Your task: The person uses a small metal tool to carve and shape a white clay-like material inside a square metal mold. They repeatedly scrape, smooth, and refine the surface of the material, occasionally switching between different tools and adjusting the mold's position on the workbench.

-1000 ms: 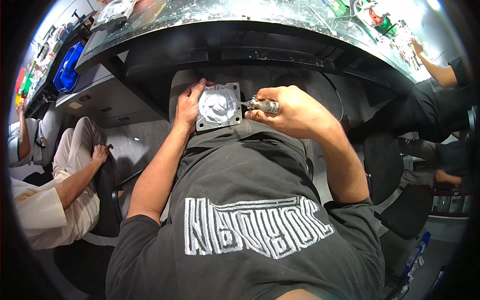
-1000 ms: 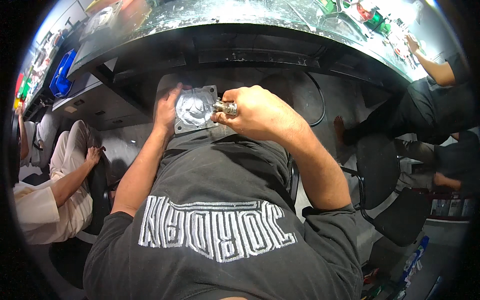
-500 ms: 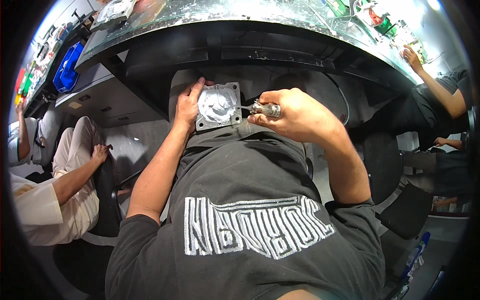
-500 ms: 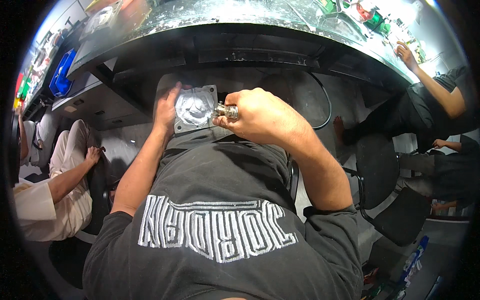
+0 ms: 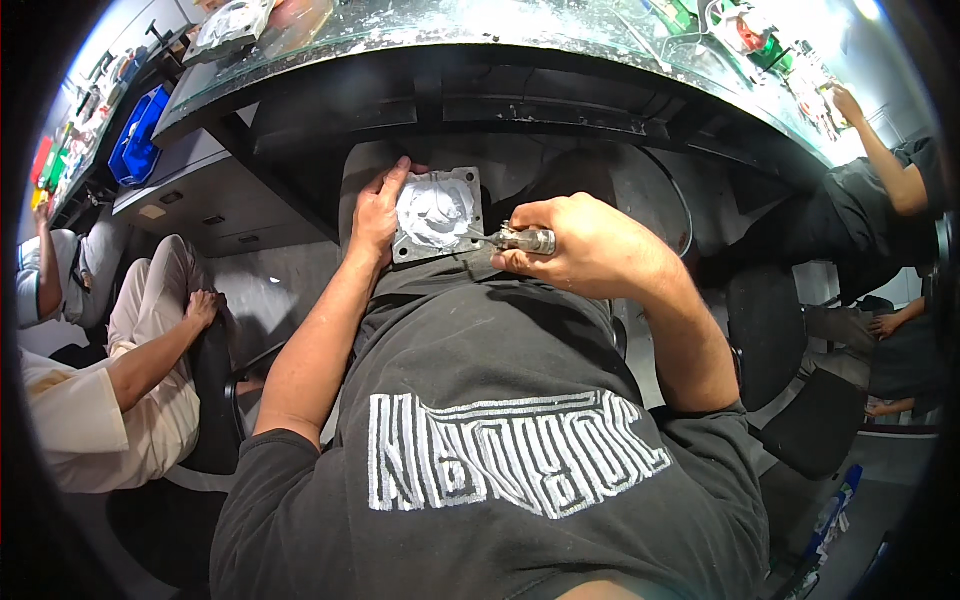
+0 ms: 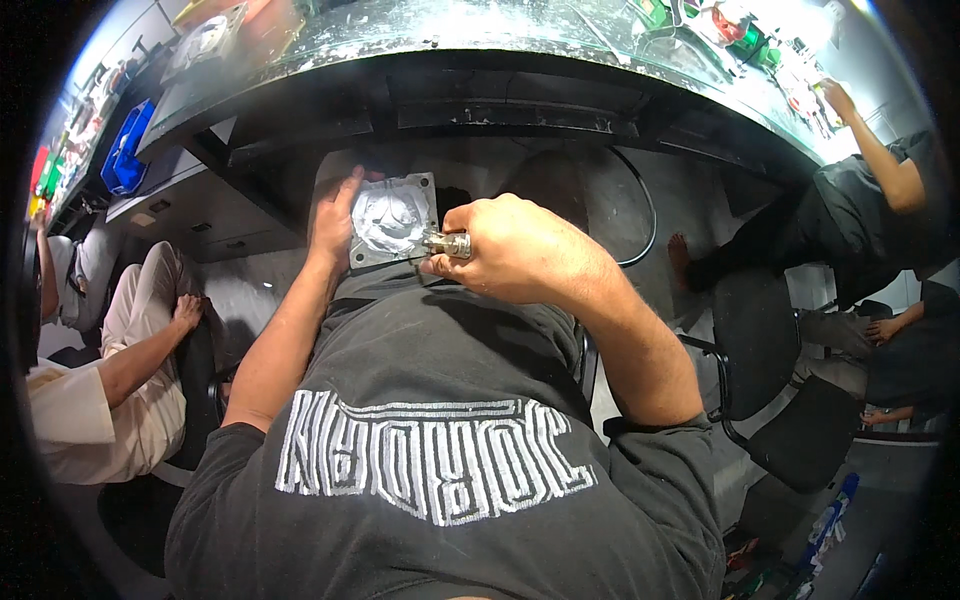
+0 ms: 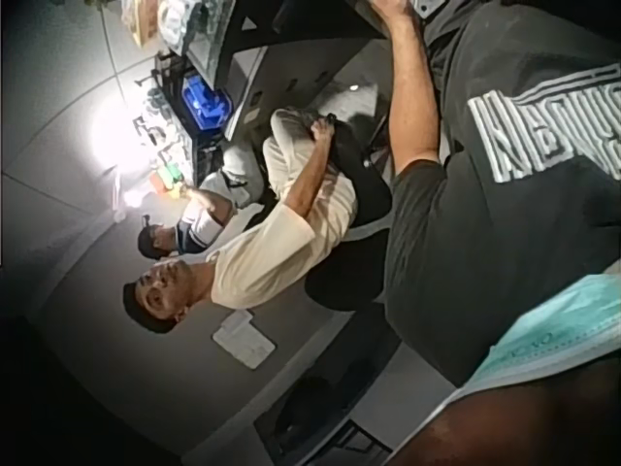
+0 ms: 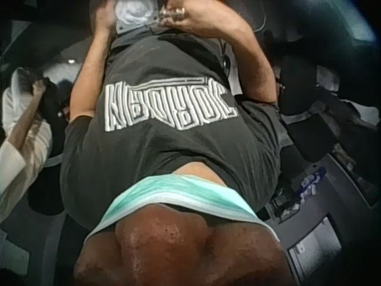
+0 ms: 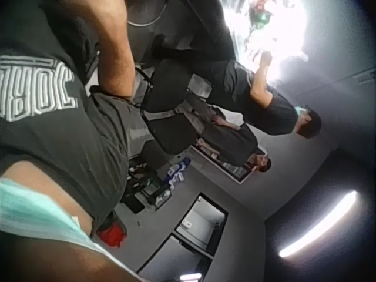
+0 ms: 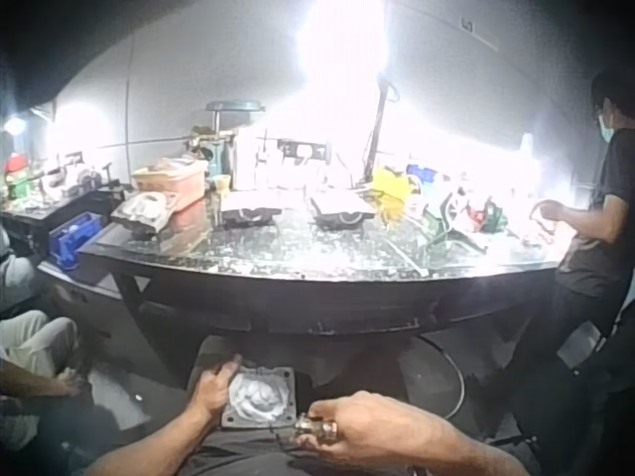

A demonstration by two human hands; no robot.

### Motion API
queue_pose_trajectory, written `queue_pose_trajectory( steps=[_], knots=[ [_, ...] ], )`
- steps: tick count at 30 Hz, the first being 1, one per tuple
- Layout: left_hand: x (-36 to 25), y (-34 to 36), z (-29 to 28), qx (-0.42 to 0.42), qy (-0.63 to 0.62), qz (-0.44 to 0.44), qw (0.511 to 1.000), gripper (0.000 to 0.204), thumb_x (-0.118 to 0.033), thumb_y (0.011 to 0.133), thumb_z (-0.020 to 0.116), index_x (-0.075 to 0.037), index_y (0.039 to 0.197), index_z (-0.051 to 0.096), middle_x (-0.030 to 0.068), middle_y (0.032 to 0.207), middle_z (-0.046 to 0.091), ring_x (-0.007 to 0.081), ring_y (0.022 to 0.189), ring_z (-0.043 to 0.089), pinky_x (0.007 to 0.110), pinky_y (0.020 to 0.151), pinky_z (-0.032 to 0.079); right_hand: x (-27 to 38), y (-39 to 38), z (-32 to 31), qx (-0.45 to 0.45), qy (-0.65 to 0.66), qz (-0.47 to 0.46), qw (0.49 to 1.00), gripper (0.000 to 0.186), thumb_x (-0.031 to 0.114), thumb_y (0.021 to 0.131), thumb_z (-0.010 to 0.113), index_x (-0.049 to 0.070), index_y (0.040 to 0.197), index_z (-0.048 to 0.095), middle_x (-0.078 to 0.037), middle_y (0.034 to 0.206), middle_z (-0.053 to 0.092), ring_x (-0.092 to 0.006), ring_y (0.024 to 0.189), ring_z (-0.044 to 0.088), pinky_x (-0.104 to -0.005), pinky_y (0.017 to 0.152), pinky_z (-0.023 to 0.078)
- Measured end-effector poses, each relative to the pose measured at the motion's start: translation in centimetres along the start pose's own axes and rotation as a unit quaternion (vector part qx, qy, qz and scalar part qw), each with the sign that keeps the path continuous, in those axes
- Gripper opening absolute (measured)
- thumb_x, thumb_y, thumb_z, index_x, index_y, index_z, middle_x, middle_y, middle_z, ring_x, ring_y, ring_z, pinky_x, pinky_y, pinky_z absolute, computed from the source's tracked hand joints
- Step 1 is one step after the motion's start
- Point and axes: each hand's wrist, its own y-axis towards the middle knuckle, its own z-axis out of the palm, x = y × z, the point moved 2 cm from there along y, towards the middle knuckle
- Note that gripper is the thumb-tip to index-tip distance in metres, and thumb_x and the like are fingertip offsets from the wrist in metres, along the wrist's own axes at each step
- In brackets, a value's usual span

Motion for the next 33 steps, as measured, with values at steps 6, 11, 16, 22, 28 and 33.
queue_pose_trajectory(
  steps=[6,11,16,22,28,33],
  knots=[
    [0.1,-0.2,0.1,0.0,-0.009,-0.009,1.0,0.047,-0.045,0.107,0.067,0.001,0.115,0.076,0.009,0.104,0.077,0.0159,0.093,0.072,0.03,0.086,0.056,-0.2,0.5,0.5,-0.024,0.012,-0.051,0.998,0.051,0.049,0.099,0.075,-0.001,0.112,0.077,-0.022,0.092,0.079,-0.0358,0.087,0.079,-0.0465,0.08,0.063],
    [-0.2,-0.5,0.4,-0.008,-0.005,-0.013,1.0,0.047,-0.045,0.108,0.067,0.001,0.115,0.076,0.009,0.105,0.077,0.0161,0.094,0.072,0.031,0.087,0.056,1.1,0.5,0.4,-0.084,0.017,-0.046,0.995,0.036,0.032,0.098,0.081,-0.002,0.1,0.071,-0.021,0.086,0.075,-0.0359,0.078,0.075,-0.0427,0.071,0.056],
    [-0.4,-0.6,0.5,-0.009,0.004,0.005,1.0,0.046,-0.044,0.108,0.067,0.0,0.115,0.076,0.0087,0.104,0.077,0.0155,0.094,0.072,0.03,0.087,0.056,1.3,0.5,0.5,-0.092,0.002,-0.061,0.994,0.041,0.038,0.098,0.08,-0.002,0.099,0.072,-0.021,0.083,0.075,-0.037,0.076,0.075,-0.0435,0.069,0.056],
    [0.0,-0.4,0.3,-0.001,-0.014,-0.019,1.0,0.046,-0.044,0.108,0.067,0.0,0.114,0.077,0.0078,0.102,0.076,0.0151,0.091,0.072,0.03,0.085,0.056,1.4,-0.5,-0.2,0.026,-0.031,-0.007,0.999,0.047,0.045,0.099,0.077,0.001,0.112,0.078,-0.021,0.094,0.079,-0.036,0.09,0.079,-0.0467,0.083,0.062],
    [-0.1,-0.4,0.5,-0.005,-0.009,-0.003,1.0,0.046,-0.044,0.108,0.067,0.0,0.115,0.077,0.0078,0.101,0.076,0.0153,0.09,0.072,0.03,0.084,0.056,0.5,-0.2,0.9,-0.016,-0.011,-0.044,0.999,0.045,0.043,0.097,0.081,-0.001,0.1,0.073,-0.021,0.083,0.076,-0.0375,0.076,0.076,-0.0433,0.069,0.057],
    [-0.3,-0.4,0.3,-0.009,0.006,-0.02,1.0,0.053,-0.05,0.109,0.063,0.0,0.115,0.076,0.0088,0.101,0.077,0.0154,0.09,0.072,0.03,0.084,0.056,1.0,0.6,1.0,-0.049,0.014,-0.061,0.997,0.043,0.04,0.098,0.081,-0.002,0.102,0.073,-0.022,0.084,0.075,-0.0389,0.078,0.076,-0.0445,0.069,0.057]
  ],
)
